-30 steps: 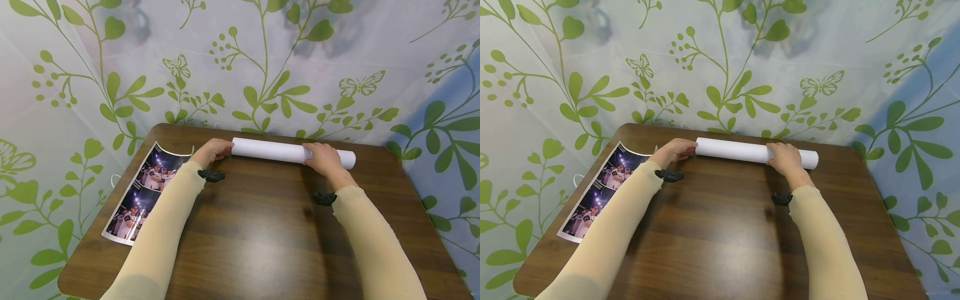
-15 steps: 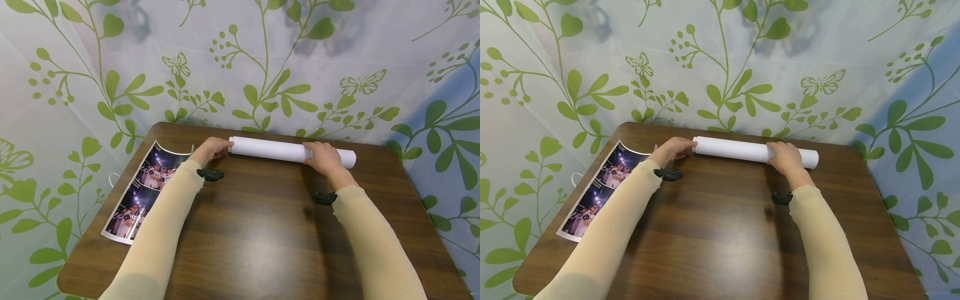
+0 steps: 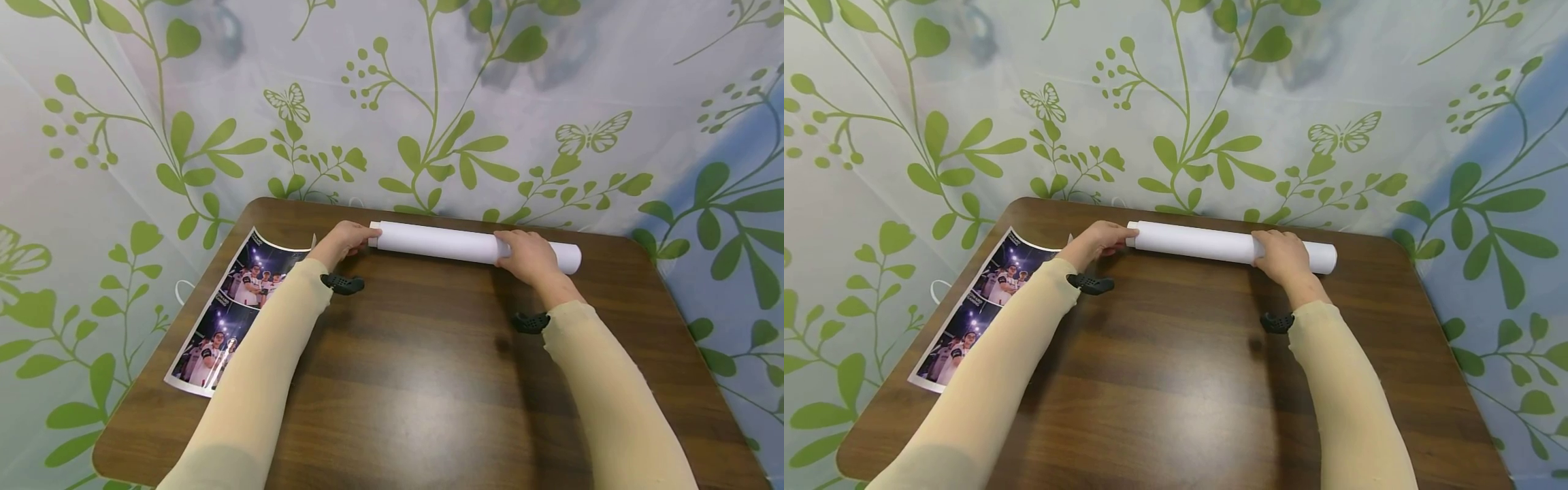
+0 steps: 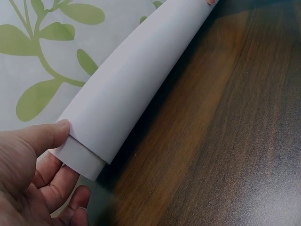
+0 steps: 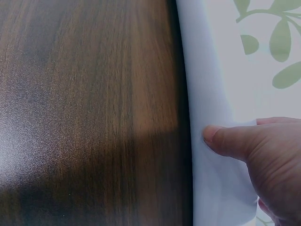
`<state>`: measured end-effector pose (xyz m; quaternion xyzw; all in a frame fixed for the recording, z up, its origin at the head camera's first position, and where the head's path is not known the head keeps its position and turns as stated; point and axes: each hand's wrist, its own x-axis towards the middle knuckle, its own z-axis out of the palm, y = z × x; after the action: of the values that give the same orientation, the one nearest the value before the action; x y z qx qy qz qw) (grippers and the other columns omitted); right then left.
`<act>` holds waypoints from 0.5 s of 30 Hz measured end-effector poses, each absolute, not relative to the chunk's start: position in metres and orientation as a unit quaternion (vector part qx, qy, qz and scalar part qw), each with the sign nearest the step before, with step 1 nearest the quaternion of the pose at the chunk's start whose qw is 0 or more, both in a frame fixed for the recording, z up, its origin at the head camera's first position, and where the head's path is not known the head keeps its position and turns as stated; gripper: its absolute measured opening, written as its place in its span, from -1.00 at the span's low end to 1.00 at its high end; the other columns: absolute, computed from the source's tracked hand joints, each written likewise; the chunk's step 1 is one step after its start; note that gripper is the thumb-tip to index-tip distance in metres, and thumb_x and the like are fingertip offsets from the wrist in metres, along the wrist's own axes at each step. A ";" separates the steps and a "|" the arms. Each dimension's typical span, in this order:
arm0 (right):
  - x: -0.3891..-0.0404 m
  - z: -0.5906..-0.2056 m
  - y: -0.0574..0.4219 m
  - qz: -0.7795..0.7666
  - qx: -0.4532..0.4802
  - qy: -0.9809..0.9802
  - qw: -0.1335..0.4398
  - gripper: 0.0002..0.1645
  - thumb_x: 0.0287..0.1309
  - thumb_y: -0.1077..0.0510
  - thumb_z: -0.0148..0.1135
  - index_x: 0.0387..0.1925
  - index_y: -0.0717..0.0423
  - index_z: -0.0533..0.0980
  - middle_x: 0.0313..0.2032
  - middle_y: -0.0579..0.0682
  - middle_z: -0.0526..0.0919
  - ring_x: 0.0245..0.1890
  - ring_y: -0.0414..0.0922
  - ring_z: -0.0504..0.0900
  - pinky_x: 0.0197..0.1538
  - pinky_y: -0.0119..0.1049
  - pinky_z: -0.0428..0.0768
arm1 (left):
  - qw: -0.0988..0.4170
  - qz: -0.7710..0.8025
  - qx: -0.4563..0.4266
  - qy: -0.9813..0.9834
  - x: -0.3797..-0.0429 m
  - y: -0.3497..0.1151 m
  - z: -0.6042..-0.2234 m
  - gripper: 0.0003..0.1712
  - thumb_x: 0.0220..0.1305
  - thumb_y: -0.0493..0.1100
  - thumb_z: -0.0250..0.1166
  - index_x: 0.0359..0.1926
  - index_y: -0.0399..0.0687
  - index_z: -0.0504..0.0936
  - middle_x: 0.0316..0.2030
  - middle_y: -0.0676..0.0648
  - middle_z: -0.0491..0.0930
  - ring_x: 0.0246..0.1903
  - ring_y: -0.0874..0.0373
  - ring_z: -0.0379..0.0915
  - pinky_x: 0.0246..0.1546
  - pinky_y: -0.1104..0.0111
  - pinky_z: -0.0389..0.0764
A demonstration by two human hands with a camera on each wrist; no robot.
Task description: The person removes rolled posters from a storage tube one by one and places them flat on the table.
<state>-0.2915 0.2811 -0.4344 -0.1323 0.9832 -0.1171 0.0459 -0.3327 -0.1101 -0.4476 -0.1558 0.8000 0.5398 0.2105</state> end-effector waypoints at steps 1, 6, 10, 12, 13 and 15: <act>-0.291 -0.434 0.281 -0.117 -0.133 0.983 0.045 -0.17 0.21 0.12 0.45 0.45 0.17 0.35 0.34 0.33 0.42 0.30 0.38 0.33 0.31 0.30 0.27 | 0.212 0.540 -0.155 0.799 -0.333 -0.110 -0.447 -0.40 0.30 0.10 0.45 0.20 -0.20 0.64 0.06 -0.13 0.57 0.12 -0.03 0.46 0.19 0.12 0.44; -0.292 -0.435 0.282 -0.114 -0.134 0.983 0.045 -0.18 0.21 0.12 0.44 0.45 0.18 0.35 0.34 0.33 0.42 0.30 0.39 0.33 0.32 0.29 0.26 | 0.215 0.543 -0.156 0.796 -0.331 -0.112 -0.442 -0.47 0.37 0.07 0.38 0.18 -0.20 0.62 -0.05 -0.10 0.58 0.07 -0.01 0.50 0.17 0.14 0.46; -0.292 -0.435 0.282 -0.114 -0.133 0.984 0.044 -0.18 0.21 0.12 0.44 0.45 0.18 0.35 0.34 0.34 0.42 0.31 0.38 0.33 0.34 0.29 0.24 | 0.210 0.555 -0.160 0.789 -0.328 -0.112 -0.438 -0.64 0.45 -0.01 0.27 0.01 -0.23 0.63 -0.13 -0.14 0.61 0.04 -0.06 0.54 0.16 0.14 0.48; -0.293 -0.435 0.282 -0.115 -0.134 0.983 0.043 -0.19 0.21 0.12 0.44 0.44 0.19 0.36 0.33 0.34 0.43 0.30 0.39 0.33 0.34 0.29 0.24 | 0.209 0.557 -0.161 0.788 -0.327 -0.112 -0.437 -0.68 0.47 -0.03 0.25 -0.06 -0.24 0.63 -0.11 -0.17 0.62 0.05 -0.07 0.54 0.17 0.13 0.48; -0.293 -0.435 0.282 -0.115 -0.135 0.983 0.043 -0.19 0.21 0.12 0.44 0.44 0.19 0.36 0.33 0.34 0.43 0.30 0.39 0.34 0.34 0.29 0.24 | 0.209 0.557 -0.161 0.788 -0.327 -0.112 -0.437 -0.69 0.47 -0.04 0.25 -0.08 -0.24 0.63 -0.10 -0.18 0.62 0.05 -0.08 0.54 0.18 0.12 0.48; -0.294 -0.436 0.282 -0.116 -0.135 0.983 0.042 -0.19 0.21 0.12 0.44 0.44 0.19 0.36 0.32 0.34 0.44 0.29 0.39 0.34 0.33 0.29 0.24 | 0.210 0.556 -0.161 0.788 -0.327 -0.112 -0.436 -0.68 0.47 -0.04 0.26 -0.07 -0.25 0.63 -0.07 -0.20 0.62 0.06 -0.09 0.54 0.19 0.12 0.47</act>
<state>-0.2936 0.2819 -0.4356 -0.1347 0.9831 -0.1164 0.0422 -0.3272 -0.1122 -0.4363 -0.1607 0.7884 0.5556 0.2098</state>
